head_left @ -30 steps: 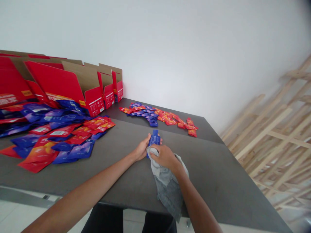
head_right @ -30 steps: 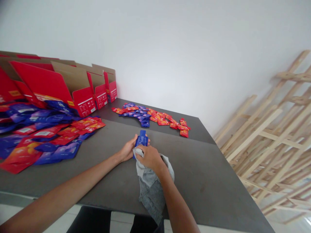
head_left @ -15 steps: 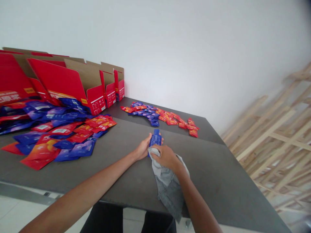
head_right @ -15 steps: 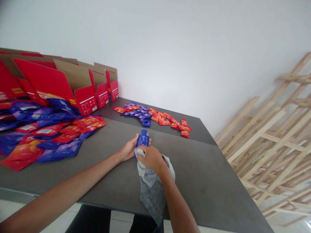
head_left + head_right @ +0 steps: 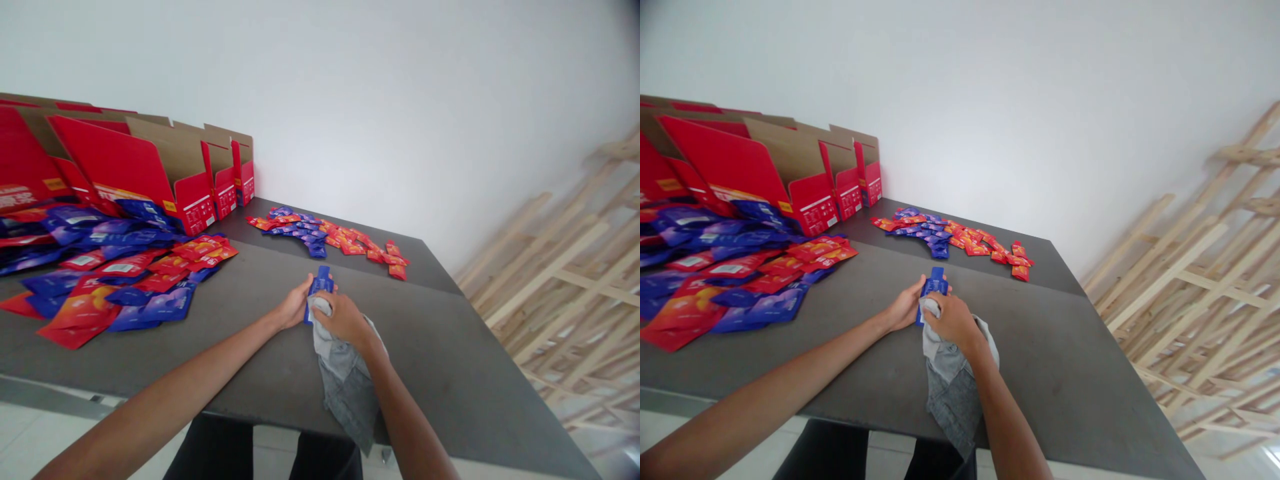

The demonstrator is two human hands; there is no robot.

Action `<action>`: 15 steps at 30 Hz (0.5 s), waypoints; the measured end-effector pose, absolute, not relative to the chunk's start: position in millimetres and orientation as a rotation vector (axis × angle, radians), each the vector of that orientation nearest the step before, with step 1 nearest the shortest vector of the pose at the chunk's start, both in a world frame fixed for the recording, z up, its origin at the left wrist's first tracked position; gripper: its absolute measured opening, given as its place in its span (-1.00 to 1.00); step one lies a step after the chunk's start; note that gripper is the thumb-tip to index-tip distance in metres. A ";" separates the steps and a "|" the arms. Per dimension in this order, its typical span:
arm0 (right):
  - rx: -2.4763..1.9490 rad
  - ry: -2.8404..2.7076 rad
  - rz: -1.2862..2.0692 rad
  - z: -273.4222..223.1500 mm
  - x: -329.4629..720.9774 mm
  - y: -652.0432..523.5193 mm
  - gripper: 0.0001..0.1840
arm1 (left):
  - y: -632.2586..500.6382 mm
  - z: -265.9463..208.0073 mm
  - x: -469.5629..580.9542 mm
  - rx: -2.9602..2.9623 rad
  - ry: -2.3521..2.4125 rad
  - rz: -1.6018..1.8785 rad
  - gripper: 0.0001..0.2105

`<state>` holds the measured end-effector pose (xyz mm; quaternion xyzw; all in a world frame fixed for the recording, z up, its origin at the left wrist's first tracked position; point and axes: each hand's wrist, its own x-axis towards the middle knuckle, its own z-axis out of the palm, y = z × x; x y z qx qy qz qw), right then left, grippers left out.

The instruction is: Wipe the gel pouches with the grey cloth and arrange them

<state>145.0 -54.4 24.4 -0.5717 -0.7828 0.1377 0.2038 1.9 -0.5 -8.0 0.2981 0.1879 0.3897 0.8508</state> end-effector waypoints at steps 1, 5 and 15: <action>-1.569 -2.243 0.426 23.9 143.5 -55.5 -0.70 | 0.7 -7.0 0.6 0.629 0.406 0.841 -0.55; -1.614 -2.196 0.362 20.8 141.3 -55.0 -0.70 | 2.1 -5.9 0.0 0.633 0.414 0.843 -0.54; -1.675 -1.987 0.223 21.6 147.6 -51.1 -0.73 | -5.1 -7.4 4.1 0.642 0.404 0.767 -0.53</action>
